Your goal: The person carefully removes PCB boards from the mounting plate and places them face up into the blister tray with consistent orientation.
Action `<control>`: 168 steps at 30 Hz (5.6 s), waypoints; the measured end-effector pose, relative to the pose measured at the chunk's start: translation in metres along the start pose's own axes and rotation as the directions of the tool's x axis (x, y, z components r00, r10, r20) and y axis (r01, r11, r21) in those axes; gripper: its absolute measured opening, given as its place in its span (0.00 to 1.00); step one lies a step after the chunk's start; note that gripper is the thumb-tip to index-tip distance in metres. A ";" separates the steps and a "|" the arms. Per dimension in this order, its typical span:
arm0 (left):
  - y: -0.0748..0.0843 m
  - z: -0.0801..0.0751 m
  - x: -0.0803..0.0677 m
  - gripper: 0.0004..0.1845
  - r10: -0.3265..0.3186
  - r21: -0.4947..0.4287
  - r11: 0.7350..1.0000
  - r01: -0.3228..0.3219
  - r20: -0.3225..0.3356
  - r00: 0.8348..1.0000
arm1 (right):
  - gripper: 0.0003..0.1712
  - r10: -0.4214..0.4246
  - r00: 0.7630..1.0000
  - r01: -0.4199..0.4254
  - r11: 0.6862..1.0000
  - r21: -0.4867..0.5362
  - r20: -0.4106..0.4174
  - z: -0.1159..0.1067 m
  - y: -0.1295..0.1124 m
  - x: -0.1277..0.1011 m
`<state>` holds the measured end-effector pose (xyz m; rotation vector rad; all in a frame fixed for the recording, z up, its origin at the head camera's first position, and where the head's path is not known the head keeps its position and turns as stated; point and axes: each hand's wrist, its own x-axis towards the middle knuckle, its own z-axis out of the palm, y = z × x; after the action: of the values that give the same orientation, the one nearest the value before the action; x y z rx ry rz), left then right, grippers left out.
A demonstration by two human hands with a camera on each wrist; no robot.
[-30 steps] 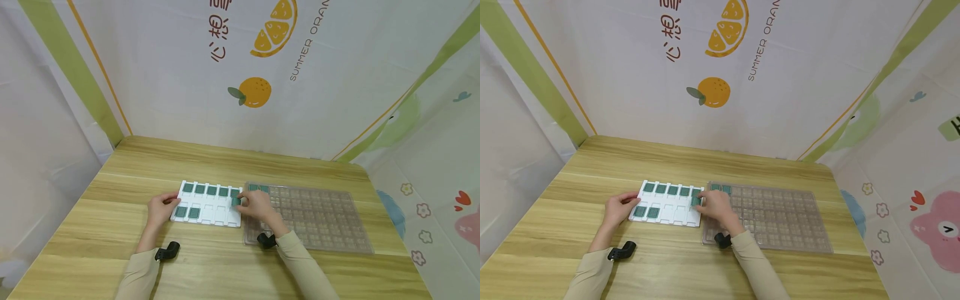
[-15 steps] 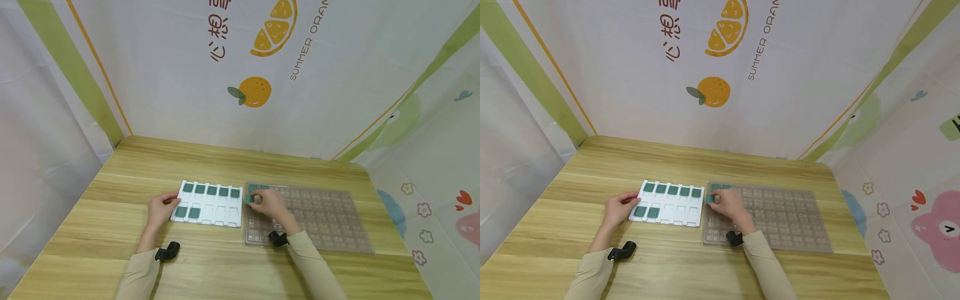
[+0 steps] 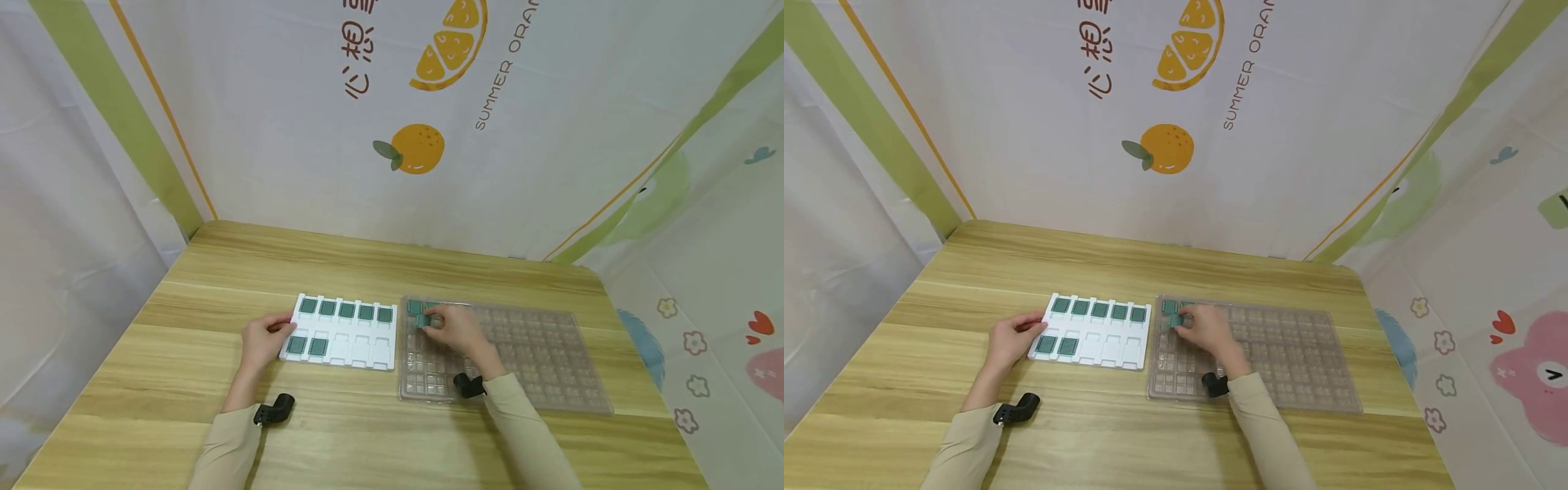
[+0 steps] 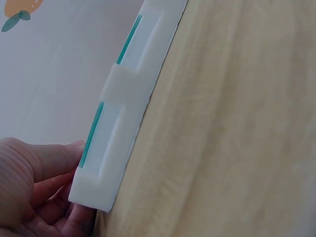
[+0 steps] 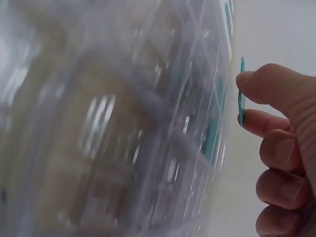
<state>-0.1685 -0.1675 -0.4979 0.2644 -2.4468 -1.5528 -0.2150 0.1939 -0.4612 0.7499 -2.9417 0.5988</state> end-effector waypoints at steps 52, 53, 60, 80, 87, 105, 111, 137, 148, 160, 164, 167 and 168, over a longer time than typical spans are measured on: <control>0.004 0.000 -0.001 0.11 -0.026 0.002 1.000 0.026 0.002 1.000 | 0.18 0.084 0.996 -0.081 0.970 -0.228 0.004 -0.015 0.052 0.003; 0.004 0.000 -0.001 0.11 -0.026 0.003 1.000 0.026 0.002 1.000 | 0.18 0.081 0.997 -0.079 0.972 -0.224 0.003 -0.015 0.052 0.003; 0.004 0.000 -0.001 0.11 -0.029 0.006 1.000 0.029 0.000 1.000 | 0.17 0.062 0.998 -0.065 0.981 -0.184 -0.022 -0.015 0.050 0.001; 0.002 0.001 0.000 0.11 -0.006 0.010 1.000 0.007 -0.016 1.000 | 0.17 0.067 0.994 -0.070 0.997 -0.032 -0.090 -0.011 0.034 0.004; 0.002 0.002 0.001 0.11 -0.017 0.013 1.000 0.017 0.000 1.000 | 0.18 0.026 0.994 -0.031 0.999 -0.039 -0.109 -0.008 0.028 0.007; 0.001 0.002 0.000 0.11 -0.028 0.018 0.999 0.028 0.005 1.000 | 0.16 -0.028 0.991 0.034 0.998 0.046 -0.133 -0.003 -0.001 0.007; 0.001 0.002 0.000 0.12 -0.021 0.011 1.000 0.021 -0.002 1.000 | 0.15 -0.098 0.982 0.112 0.990 0.081 -0.159 0.005 -0.013 0.009; 0.001 0.000 0.000 0.11 -0.011 0.004 1.000 0.011 -0.015 1.000 | 0.16 -0.167 0.980 0.177 0.980 0.090 -0.107 0.023 -0.068 0.030; 0.000 0.001 0.000 0.11 -0.017 0.005 1.000 0.017 -0.010 1.000 | 0.15 -0.204 0.978 0.208 0.973 0.104 -0.053 0.038 -0.089 0.039; 0.002 0.001 0.000 0.12 -0.025 0.008 1.000 0.025 0.000 1.000 | 0.17 -0.247 0.968 0.243 0.967 0.083 0.051 0.051 -0.116 0.047; 0.002 0.001 0.000 0.12 -0.016 -0.006 1.000 0.016 -0.001 1.000 | 0.16 -0.247 0.968 0.244 0.968 0.050 0.055 0.055 -0.123 0.051; 0.002 0.001 0.001 0.11 -0.016 -0.011 1.000 0.016 -0.003 1.000 | 0.16 -0.249 0.967 0.248 0.968 0.034 0.053 0.059 -0.128 0.053; 0.002 0.001 0.001 0.12 -0.012 -0.011 1.000 0.012 -0.002 1.000 | 0.16 -0.247 0.967 0.246 0.969 0.028 0.058 0.060 -0.129 0.054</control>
<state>-0.1697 -0.1663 -0.4966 0.2789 -2.4392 -1.5695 -0.1989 0.0421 -0.4632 1.1334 -2.8335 0.5958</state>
